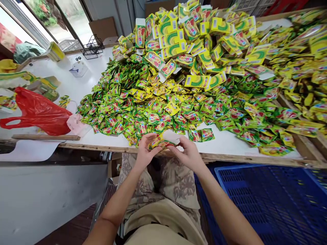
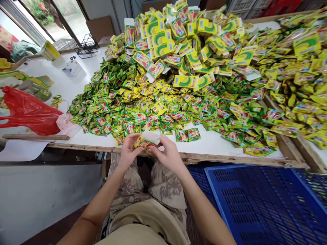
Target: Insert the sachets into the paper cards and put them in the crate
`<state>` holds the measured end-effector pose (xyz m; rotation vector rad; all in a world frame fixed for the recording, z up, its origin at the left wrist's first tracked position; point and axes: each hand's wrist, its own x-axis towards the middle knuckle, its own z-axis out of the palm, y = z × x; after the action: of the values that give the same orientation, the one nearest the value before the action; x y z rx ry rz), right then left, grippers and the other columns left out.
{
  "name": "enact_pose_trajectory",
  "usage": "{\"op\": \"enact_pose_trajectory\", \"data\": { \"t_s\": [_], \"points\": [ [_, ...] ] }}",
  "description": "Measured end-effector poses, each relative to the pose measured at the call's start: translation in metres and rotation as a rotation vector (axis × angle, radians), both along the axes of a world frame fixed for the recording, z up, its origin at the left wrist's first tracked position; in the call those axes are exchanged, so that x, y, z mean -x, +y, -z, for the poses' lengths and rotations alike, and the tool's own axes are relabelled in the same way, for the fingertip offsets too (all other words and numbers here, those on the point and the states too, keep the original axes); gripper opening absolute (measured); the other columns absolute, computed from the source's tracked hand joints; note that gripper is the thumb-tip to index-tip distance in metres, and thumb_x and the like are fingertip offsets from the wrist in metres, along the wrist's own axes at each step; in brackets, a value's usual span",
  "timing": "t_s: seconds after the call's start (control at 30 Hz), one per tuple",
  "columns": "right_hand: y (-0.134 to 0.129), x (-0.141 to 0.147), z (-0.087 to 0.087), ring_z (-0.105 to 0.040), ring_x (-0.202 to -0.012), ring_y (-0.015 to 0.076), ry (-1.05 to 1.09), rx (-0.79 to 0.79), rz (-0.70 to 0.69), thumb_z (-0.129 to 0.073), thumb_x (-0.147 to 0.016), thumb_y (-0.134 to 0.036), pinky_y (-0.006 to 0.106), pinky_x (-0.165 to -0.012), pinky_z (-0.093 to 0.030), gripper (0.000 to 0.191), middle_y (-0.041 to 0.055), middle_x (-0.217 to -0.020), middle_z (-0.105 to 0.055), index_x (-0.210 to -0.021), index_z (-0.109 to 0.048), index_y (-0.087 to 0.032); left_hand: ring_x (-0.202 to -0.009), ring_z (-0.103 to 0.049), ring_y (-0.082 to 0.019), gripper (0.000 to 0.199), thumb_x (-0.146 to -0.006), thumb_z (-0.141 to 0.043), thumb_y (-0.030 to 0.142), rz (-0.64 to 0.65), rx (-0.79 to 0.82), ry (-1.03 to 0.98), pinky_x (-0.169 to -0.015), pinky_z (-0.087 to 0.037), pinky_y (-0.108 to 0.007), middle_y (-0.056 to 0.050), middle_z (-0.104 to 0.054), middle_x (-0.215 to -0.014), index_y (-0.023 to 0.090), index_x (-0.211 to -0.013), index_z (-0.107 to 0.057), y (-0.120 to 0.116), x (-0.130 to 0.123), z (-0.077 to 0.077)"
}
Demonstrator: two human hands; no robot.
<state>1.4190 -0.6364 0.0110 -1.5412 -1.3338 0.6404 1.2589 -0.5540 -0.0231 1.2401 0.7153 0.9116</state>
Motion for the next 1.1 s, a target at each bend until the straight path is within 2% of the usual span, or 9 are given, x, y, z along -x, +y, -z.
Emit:
{"op": "enact_pose_trajectory", "data": {
  "t_s": [0.07, 0.13, 0.27, 0.4, 0.53, 0.73, 0.9, 1.0, 1.1],
  "points": [
    [0.007, -0.012, -0.003, -0.057, -0.076, 0.0209, -0.167, 0.022, -0.088, -0.06, -0.088, -0.034, 0.032, -0.067, -0.047, 0.014, 0.0056, -0.083, -0.062, -0.088, -0.063, -0.02, -0.111, -0.059, -0.023, 0.048, -0.067, -0.082, 0.027, -0.003, -0.15, 0.059, -0.1, -0.044, -0.034, -0.006, -0.065, -0.115, 0.023, -0.111, -0.064, 0.006, -0.004, -0.001],
    [0.015, -0.017, 0.003, -0.057, -0.076, 0.0211, -0.243, 0.019, -0.082, -0.059, -0.088, -0.032, 0.034, -0.068, -0.048, 0.012, 0.0053, -0.082, -0.061, -0.09, -0.06, -0.021, -0.1, -0.063, -0.021, 0.038, -0.07, -0.079, 0.029, -0.01, -0.139, 0.065, -0.092, -0.047, -0.032, -0.005, -0.068, -0.104, 0.022, -0.104, -0.063, 0.01, -0.014, 0.005],
    [0.025, -0.01, 0.033, -0.063, -0.083, 0.0214, -0.102, -0.087, 0.13, -0.061, -0.088, -0.037, 0.037, -0.074, -0.054, 0.028, 0.0067, -0.094, -0.062, -0.109, -0.052, -0.022, -0.088, -0.067, -0.02, 0.048, -0.073, -0.077, 0.033, -0.03, 0.075, -0.048, -0.077, -0.05, -0.029, -0.003, -0.069, -0.093, 0.023, -0.111, -0.048, 0.013, -0.033, 0.019],
    [0.027, 0.001, 0.055, -0.066, -0.087, 0.0202, 0.039, -0.183, 0.202, -0.062, -0.088, -0.037, 0.037, -0.077, -0.056, 0.038, 0.0068, -0.103, -0.063, -0.12, -0.046, -0.024, -0.091, -0.067, -0.018, 0.055, -0.071, -0.078, 0.033, -0.075, 0.081, -0.124, -0.081, -0.051, -0.029, -0.005, -0.065, -0.107, 0.024, -0.11, -0.04, 0.013, -0.036, 0.021],
    [0.031, 0.0, 0.055, -0.066, -0.084, 0.0197, 0.063, -0.153, 0.135, -0.061, -0.089, -0.034, 0.037, -0.077, -0.056, 0.027, 0.0058, -0.098, -0.064, -0.113, -0.053, -0.024, -0.087, -0.068, -0.016, 0.052, -0.072, -0.078, 0.032, -0.102, 0.059, -0.112, -0.076, -0.052, -0.027, -0.005, -0.06, -0.114, 0.025, -0.108, -0.041, 0.015, -0.033, 0.02],
    [0.031, -0.003, 0.059, -0.063, -0.081, 0.0186, 0.057, -0.128, 0.11, -0.06, -0.089, -0.033, 0.035, -0.074, -0.056, 0.026, 0.0053, -0.097, -0.062, -0.113, -0.057, -0.024, -0.088, -0.067, -0.018, 0.047, -0.071, -0.078, 0.03, -0.136, 0.039, -0.043, -0.079, -0.053, -0.03, -0.004, -0.064, -0.102, 0.024, -0.105, -0.046, 0.013, -0.033, 0.027],
    [0.027, -0.005, 0.055, -0.064, -0.081, 0.0202, -0.018, -0.102, 0.039, -0.056, -0.092, -0.031, 0.035, -0.071, -0.056, 0.021, 0.0063, -0.097, -0.065, -0.112, -0.064, -0.026, -0.082, -0.065, -0.017, 0.03, -0.079, -0.07, 0.031, -0.067, -0.083, 0.116, -0.077, -0.052, -0.029, -0.002, -0.067, -0.094, 0.025, -0.107, -0.059, 0.018, -0.023, 0.03],
    [0.029, -0.01, 0.054, -0.065, -0.09, 0.0225, 0.03, -0.1, 0.007, -0.058, -0.092, -0.033, 0.037, -0.076, -0.057, 0.023, 0.0074, -0.103, -0.067, -0.113, -0.066, -0.028, -0.079, -0.065, -0.019, 0.022, -0.08, -0.069, 0.032, 0.018, -0.126, 0.188, -0.074, -0.052, -0.03, -0.003, -0.069, -0.09, 0.024, -0.101, -0.065, 0.027, -0.015, 0.028],
    [0.035, -0.013, 0.055, -0.064, -0.1, 0.0257, 0.081, -0.102, 0.015, -0.059, -0.091, -0.039, 0.04, -0.083, -0.056, 0.02, 0.0088, -0.103, -0.067, -0.101, -0.071, -0.027, -0.077, -0.064, -0.019, 0.015, -0.083, -0.065, 0.035, 0.037, -0.15, 0.192, -0.071, -0.051, -0.029, -0.003, -0.07, -0.085, 0.022, -0.09, -0.069, 0.034, -0.01, 0.025]
  ]
}}
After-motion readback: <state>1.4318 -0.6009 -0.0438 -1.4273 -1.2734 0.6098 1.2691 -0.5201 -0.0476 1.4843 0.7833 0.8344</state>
